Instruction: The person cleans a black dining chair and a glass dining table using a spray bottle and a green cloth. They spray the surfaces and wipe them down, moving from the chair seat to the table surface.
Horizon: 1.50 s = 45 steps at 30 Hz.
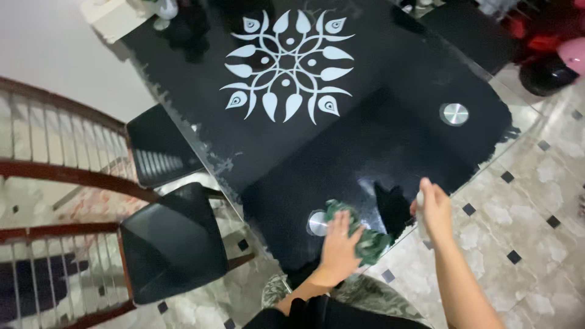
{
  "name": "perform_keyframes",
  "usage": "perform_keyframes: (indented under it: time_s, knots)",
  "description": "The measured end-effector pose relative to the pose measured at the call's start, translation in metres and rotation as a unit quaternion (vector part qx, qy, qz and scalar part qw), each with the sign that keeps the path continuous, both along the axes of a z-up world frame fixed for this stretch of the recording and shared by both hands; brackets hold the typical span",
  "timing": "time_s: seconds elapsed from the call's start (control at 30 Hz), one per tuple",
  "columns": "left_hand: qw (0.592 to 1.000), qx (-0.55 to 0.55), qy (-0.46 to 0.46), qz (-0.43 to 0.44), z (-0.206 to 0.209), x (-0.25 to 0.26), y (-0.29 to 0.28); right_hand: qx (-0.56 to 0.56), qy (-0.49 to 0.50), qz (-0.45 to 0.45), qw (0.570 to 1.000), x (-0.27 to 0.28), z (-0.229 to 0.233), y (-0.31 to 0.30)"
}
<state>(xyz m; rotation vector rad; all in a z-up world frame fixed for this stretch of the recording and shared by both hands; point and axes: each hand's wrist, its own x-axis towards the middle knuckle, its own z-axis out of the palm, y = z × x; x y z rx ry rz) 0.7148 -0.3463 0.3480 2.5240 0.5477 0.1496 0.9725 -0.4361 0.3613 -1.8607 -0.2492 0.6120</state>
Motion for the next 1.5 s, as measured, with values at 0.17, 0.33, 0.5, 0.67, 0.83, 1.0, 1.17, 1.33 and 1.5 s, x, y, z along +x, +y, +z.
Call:
perform_keyframes:
  time_s: [0.17,0.33,0.5,0.67,0.83,1.0,1.17,1.33,1.5]
  knots:
    - [0.960,0.053,0.071,0.267,-0.002,-0.051,0.059,-0.062,-0.016,0.069,0.996,0.020,0.034,0.074]
    - [0.911,0.105,0.041,0.396,-0.014,-0.034,0.134,-0.049,-0.032,0.094,0.994,-0.006,0.055,0.121]
    - [0.924,0.074,0.047,0.372,-0.008,-0.036,0.106,-0.031,-0.082,0.114,0.990,-0.018,0.058,0.134]
    - [0.962,0.052,0.040,0.265,-0.018,-0.064,0.004,-0.044,-0.053,0.134,0.989,-0.027,0.066,0.136]
    - [0.962,0.149,-0.086,0.211,-0.034,-0.066,-0.015,-0.053,-0.042,0.130,0.989,-0.034,0.060,0.137]
    - [0.969,0.028,0.035,0.244,-0.007,-0.012,0.060,-0.077,-0.031,0.141,0.986,0.002,0.062,0.163]
    - [0.922,0.093,-0.043,0.373,-0.015,0.067,0.193,-0.090,-0.057,0.136,0.985,0.072,0.060,0.188]
    - [0.872,0.088,-0.065,0.477,0.001,0.154,0.325,-0.078,-0.067,0.132,0.986,0.153,0.052,0.213]
    - [0.932,0.017,-0.169,0.320,0.023,0.280,0.262,0.036,-0.007,0.135,0.990,0.214,0.030,0.229]
